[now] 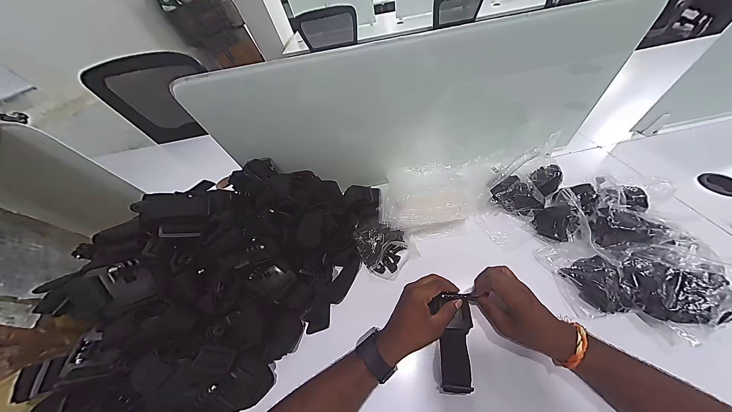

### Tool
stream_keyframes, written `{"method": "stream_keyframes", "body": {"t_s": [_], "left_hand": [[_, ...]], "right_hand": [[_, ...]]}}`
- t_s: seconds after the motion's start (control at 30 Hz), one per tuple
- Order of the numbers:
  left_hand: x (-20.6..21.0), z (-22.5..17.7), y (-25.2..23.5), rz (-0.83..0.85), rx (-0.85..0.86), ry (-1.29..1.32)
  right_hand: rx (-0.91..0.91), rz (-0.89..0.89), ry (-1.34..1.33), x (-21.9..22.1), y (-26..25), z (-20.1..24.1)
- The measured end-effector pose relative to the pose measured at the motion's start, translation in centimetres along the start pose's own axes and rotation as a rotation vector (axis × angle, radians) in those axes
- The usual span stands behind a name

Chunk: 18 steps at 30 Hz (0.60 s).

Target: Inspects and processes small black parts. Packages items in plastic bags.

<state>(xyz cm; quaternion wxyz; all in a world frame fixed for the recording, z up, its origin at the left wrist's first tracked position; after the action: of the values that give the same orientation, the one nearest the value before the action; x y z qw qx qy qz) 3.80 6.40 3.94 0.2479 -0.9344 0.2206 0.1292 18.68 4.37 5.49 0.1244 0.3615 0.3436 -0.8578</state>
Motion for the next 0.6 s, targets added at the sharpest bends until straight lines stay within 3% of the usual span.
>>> {"method": "stream_keyframes", "body": {"t_s": [0.27,0.6], "left_hand": [[-0.1,0.0,0.0,-0.007,0.01,0.005],[-0.1,0.0,0.0,-0.012,0.004,0.008]], "right_hand": [[0.088,0.097,0.048,0.8,0.1,-1.1],[0.076,0.079,0.015,0.7,0.0,-0.7]]}}
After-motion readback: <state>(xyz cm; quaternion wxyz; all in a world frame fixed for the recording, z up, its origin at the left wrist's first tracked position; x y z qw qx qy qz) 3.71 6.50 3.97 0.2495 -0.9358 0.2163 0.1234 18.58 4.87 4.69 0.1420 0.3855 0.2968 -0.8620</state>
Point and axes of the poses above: each hand's wrist, its own y-axis away from the middle knuckle, its own x-axis out of the palm, z = x × y, the point moved 10 cm from there along -y, towards the middle knuckle, and after that the axes turned 2 degrees about y, right-handed, at the moved point
